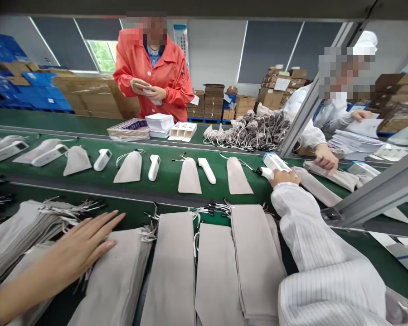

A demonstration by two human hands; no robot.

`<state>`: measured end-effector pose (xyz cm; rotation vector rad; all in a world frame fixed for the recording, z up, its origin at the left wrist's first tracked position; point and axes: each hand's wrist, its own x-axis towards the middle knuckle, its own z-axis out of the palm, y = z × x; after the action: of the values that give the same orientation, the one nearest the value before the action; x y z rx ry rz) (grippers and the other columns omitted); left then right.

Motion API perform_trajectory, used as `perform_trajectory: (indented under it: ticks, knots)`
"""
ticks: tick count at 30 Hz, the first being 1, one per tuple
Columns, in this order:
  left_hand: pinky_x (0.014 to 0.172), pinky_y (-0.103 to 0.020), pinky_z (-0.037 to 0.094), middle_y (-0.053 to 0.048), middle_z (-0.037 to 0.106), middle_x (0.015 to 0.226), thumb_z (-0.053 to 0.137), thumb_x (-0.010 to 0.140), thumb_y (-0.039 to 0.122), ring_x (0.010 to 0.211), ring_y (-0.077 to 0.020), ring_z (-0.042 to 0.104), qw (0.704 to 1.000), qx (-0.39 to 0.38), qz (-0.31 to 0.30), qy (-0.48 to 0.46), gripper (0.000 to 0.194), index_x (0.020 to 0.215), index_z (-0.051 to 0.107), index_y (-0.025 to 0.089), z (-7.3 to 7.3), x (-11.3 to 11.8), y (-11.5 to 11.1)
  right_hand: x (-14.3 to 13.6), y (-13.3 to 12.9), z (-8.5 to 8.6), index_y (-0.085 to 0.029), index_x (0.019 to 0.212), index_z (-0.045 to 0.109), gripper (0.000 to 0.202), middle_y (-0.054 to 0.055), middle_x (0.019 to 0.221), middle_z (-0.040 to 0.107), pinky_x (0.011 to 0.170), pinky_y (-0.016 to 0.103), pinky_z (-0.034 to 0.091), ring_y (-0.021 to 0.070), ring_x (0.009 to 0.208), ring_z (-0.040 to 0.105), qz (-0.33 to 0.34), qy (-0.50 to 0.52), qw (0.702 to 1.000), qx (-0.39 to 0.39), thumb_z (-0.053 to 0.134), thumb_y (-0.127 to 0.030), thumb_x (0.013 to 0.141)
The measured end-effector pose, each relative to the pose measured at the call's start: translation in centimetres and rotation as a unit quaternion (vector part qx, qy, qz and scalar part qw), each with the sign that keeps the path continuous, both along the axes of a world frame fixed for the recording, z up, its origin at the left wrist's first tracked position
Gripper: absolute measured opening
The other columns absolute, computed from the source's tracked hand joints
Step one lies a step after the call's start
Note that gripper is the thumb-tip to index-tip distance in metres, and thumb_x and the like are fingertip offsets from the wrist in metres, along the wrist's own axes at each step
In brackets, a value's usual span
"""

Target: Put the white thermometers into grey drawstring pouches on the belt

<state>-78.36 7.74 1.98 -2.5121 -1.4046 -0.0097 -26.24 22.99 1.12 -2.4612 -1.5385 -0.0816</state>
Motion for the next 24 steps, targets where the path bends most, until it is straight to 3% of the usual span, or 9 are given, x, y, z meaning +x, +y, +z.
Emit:
perform_trajectory:
  ticks: [2,6,12,14,15,18,19,21,24]
  knots:
    - [0.095,-0.043,0.032,-0.009,0.04,0.131,0.028,0.087,0.037,0.117,-0.0259,0.038,1.0,-0.011,0.002,-0.017,0.046,0.128,0.035,0.017,0.2,2.7,0.3,0.3,-0.2,-0.5,-0.007,0.102,0.057,0.045,0.031,0.099,0.053,0.074,0.055,0.029,0.0468,0.106,0.039,-0.033,0.032,0.999,0.008,0.065,-0.014,0.058]
    - [0.092,-0.037,0.038,-0.009,0.047,0.123,0.025,0.088,0.025,0.112,-0.022,0.043,0.994,-0.029,0.003,-0.109,0.039,0.123,0.04,0.016,1.4,7.1,1.1,-0.2,-0.3,-0.3,-0.008,0.106,0.054,0.048,0.032,0.097,0.053,0.07,0.053,0.032,0.0431,0.096,0.048,-0.053,0.123,0.988,0.072,0.063,-0.009,0.058]
    - [0.081,-0.027,0.044,-0.004,0.055,0.104,0.041,0.084,0.027,0.096,-0.0173,0.051,0.972,-0.095,-0.011,-0.214,0.025,0.105,0.053,0.02,2.6,8.7,1.9,-3.1,-0.9,4.4,-0.017,0.128,0.027,0.065,0.017,0.096,0.057,0.077,0.041,0.038,0.0243,0.089,0.055,0.019,0.271,0.935,0.229,0.056,-0.025,0.071]
    - [0.078,-0.029,0.044,-0.004,0.056,0.097,0.044,0.083,0.027,0.091,-0.0184,0.051,0.973,-0.083,-0.001,-0.214,0.02,0.097,0.054,0.019,2.6,8.7,2.0,-5.3,-1.6,6.3,-0.022,0.13,0.016,0.068,0.01,0.092,0.058,0.072,0.034,0.042,0.0169,0.083,0.057,0.081,0.367,0.892,0.251,0.053,-0.026,0.074]
    - [0.074,-0.03,0.044,-0.004,0.056,0.091,0.044,0.082,0.028,0.087,-0.019,0.051,0.976,-0.077,0.009,-0.205,0.017,0.091,0.055,0.018,2.6,8.5,2.0,-6.6,-2.2,7.1,-0.026,0.13,0.014,0.07,0.006,0.091,0.058,0.069,0.032,0.044,0.0147,0.08,0.057,0.128,0.44,0.852,0.254,0.054,-0.025,0.073]
    - [0.069,-0.033,0.042,-0.004,0.056,0.08,0.046,0.08,0.037,0.078,-0.0209,0.049,0.984,-0.074,0.024,-0.163,0.021,0.077,0.054,0.018,2.6,7.2,2.2,-10.5,-4.5,9.1,-0.039,0.121,0.022,0.076,-0.003,0.089,0.055,0.066,0.033,0.046,0.012,0.075,0.057,0.255,0.647,0.677,0.241,0.064,-0.017,0.062]
    - [0.071,-0.034,0.041,-0.004,0.056,0.081,0.047,0.079,0.039,0.08,-0.0215,0.048,0.984,-0.083,0.016,-0.155,0.022,0.077,0.054,0.018,2.7,6.6,2.3,-11.6,-5.3,9.7,-0.04,0.117,0.026,0.074,-0.004,0.09,0.054,0.065,0.033,0.047,0.0113,0.073,0.056,0.272,0.683,0.635,0.235,0.066,-0.016,0.06]
    - [0.075,-0.032,0.04,-0.004,0.056,0.086,0.047,0.08,0.038,0.085,-0.0214,0.048,0.98,-0.123,-0.011,-0.159,0.02,0.082,0.056,0.02,3.3,5.3,2.4,-13.3,-6.7,10.5,-0.038,0.109,0.034,0.062,-0.004,0.091,0.052,0.06,0.031,0.048,0.0102,0.07,0.055,0.272,0.704,0.613,0.233,0.066,-0.017,0.061]
    - [0.074,-0.025,0.04,-0.002,0.056,0.09,0.038,0.085,0.03,0.087,-0.0174,0.05,0.961,-0.194,-0.047,-0.19,0.02,0.086,0.055,0.021,5.3,4.8,2.4,-15.3,-8.3,10.9,-0.032,0.098,0.039,0.041,-0.004,0.091,0.05,0.056,0.028,0.049,0.0101,0.07,0.055,0.268,0.703,0.611,0.245,0.063,-0.021,0.066]
